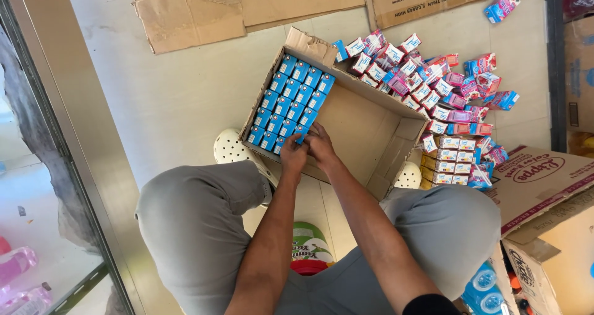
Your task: Organizing small milk cartons into a cardboard box on the floor.
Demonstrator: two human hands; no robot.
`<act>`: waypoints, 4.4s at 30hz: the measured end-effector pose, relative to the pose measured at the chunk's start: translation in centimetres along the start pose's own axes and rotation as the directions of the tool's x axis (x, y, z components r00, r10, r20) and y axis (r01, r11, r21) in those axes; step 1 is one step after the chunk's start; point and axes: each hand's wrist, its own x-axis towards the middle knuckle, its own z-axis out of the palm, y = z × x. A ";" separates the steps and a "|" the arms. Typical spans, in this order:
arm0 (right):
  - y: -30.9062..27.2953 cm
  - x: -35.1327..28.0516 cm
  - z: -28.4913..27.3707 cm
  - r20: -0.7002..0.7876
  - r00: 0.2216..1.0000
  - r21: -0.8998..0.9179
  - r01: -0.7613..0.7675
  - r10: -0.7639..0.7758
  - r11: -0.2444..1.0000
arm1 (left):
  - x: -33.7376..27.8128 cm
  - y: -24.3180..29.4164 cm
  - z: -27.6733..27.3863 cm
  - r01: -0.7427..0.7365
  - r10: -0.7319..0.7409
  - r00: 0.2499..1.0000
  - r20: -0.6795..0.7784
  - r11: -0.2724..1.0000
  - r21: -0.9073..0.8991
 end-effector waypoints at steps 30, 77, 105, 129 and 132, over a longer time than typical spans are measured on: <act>-1.1 0.3 0.2 -0.046 0.980 -0.097 0.187 -0.192 0.978 | -1.9 3.8 0.8 0.055 -0.044 0.998 -0.055 0.974 0.220; -3.5 -10.9 -20.6 -0.683 0.712 -0.031 0.193 -0.162 0.981 | -8.5 2.9 10.6 -0.447 0.309 0.892 0.329 0.698 0.559; -1.9 -3.1 -32.3 -0.589 0.800 0.742 0.479 0.114 0.469 | -3.2 -10.6 35.6 -0.413 -0.174 0.801 0.573 0.531 0.739; -3.9 -7.4 -25.2 -0.972 0.172 0.234 0.698 0.159 0.677 | -11.9 -2.5 28.9 -0.517 0.296 0.817 0.495 0.757 0.400; -4.5 -6.8 -24.3 -0.949 0.310 0.285 0.781 0.051 0.556 | -11.1 -1.0 27.2 -0.496 0.326 0.825 0.461 0.808 0.317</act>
